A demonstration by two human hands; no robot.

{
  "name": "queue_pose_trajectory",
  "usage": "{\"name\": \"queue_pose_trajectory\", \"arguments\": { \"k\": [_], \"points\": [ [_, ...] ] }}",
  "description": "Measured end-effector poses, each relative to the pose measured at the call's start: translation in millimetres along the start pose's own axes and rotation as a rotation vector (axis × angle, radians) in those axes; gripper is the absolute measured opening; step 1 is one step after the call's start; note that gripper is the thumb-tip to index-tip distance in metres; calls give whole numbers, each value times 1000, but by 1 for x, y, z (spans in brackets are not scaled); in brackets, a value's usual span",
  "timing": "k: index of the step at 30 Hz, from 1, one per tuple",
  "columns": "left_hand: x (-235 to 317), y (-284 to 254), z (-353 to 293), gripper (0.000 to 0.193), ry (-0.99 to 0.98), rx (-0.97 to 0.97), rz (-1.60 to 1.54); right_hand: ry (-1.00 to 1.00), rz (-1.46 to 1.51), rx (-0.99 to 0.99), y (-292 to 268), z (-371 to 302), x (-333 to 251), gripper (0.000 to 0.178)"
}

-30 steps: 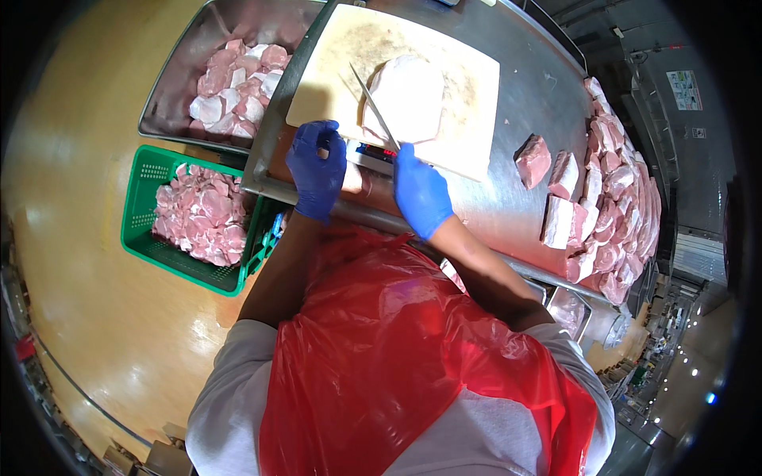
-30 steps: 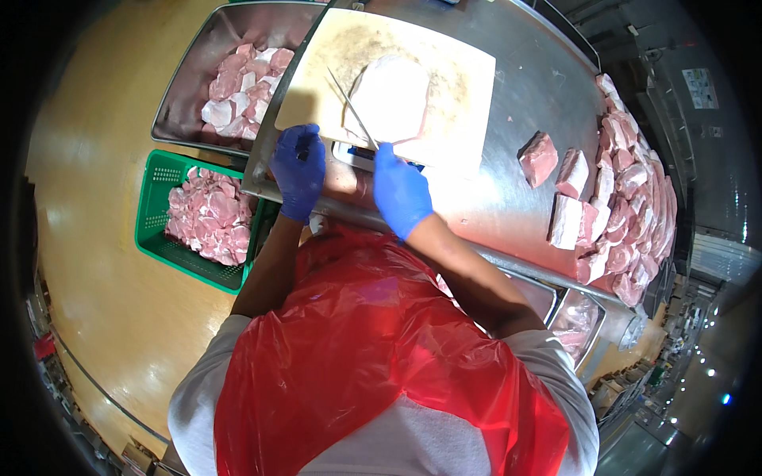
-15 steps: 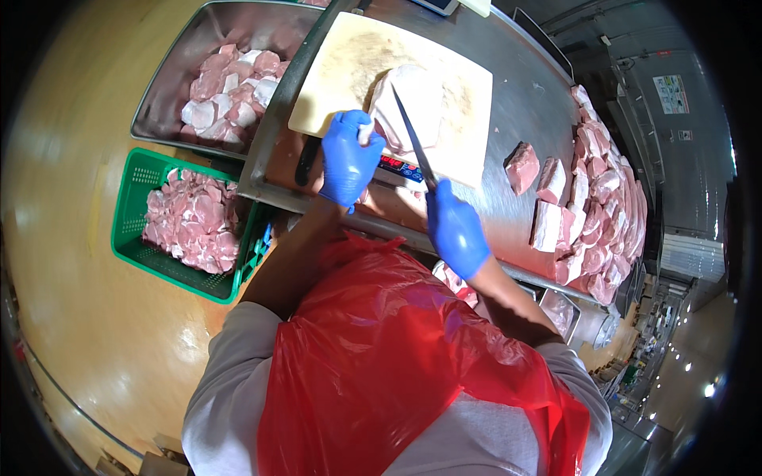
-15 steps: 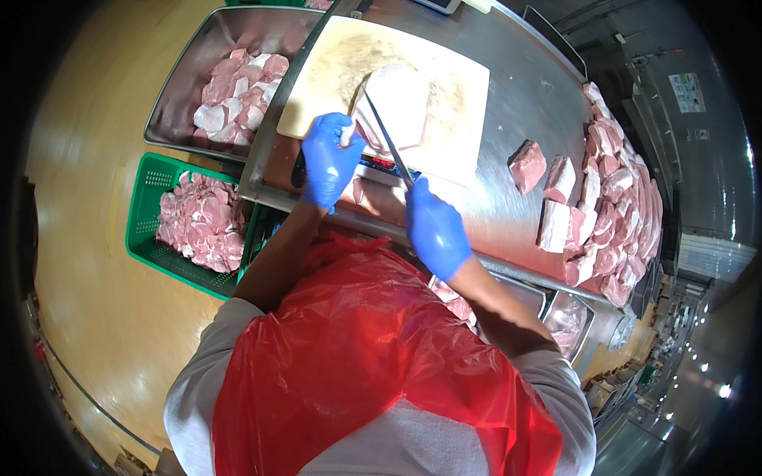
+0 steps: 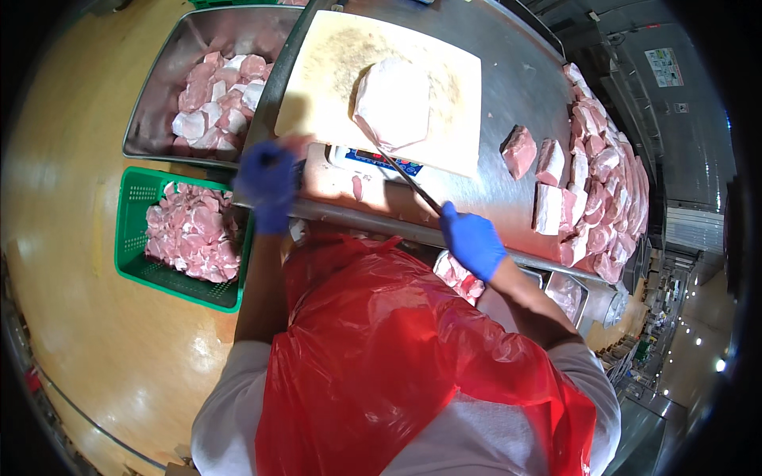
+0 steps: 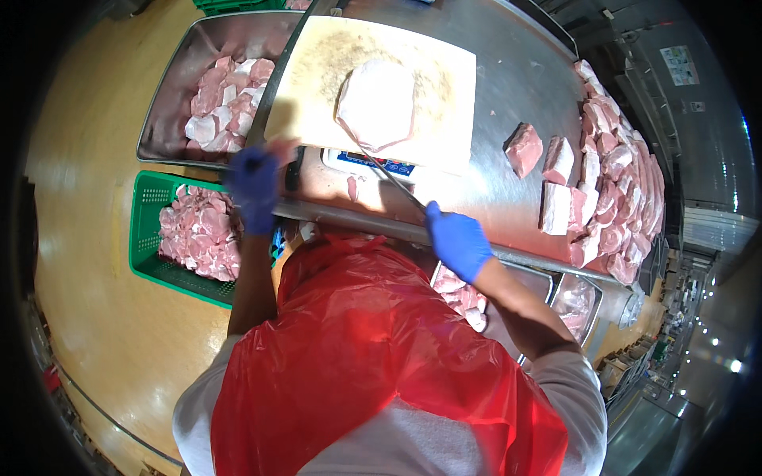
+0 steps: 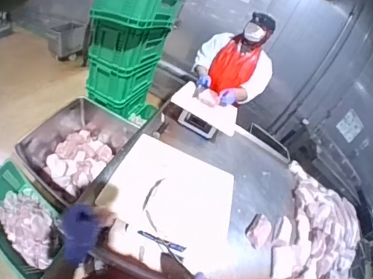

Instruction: The person cuts large pieces of raw meat into smaller portions using a knife on a cutting board. The cut pieces are placed into a green basket and a metal tray. The person wears blue gloves and a red apron while working at a stainless steel table.

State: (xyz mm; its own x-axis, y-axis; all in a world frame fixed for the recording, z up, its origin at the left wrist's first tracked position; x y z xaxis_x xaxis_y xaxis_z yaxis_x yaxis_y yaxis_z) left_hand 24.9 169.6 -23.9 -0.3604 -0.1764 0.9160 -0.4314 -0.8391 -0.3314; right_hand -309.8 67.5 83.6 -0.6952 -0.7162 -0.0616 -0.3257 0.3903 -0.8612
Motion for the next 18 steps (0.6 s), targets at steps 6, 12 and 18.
{"name": "queue_pose_trajectory", "arguments": {
  "k": [6, 12, 18],
  "points": [
    [-98, -145, 3, 33, 111, -190, 909, 96, 374, 537, 10, -28, 49, 16],
    [54, 48, 27, 56, 518, -469, 228, 78, 742, 784, -15, 22, 45, 13],
    [142, 150, 7, 88, 476, -489, 382, 11, 659, 858, -18, 33, 42, 14]
  ]
}}
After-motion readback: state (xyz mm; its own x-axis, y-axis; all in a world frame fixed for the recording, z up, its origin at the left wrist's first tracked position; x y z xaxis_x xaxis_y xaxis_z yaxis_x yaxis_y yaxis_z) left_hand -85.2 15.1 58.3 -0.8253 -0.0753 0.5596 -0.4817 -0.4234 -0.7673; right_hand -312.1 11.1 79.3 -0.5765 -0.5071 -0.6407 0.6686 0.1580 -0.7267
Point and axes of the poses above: each hand's wrist, its own z-axis towards the middle knuckle, its own y-axis out of the palm, x = y × z, the point moved 3 cm from there along z, towards the middle knuckle, and after that the axes turned 5 degrees about -x, right-handed, at the moved point
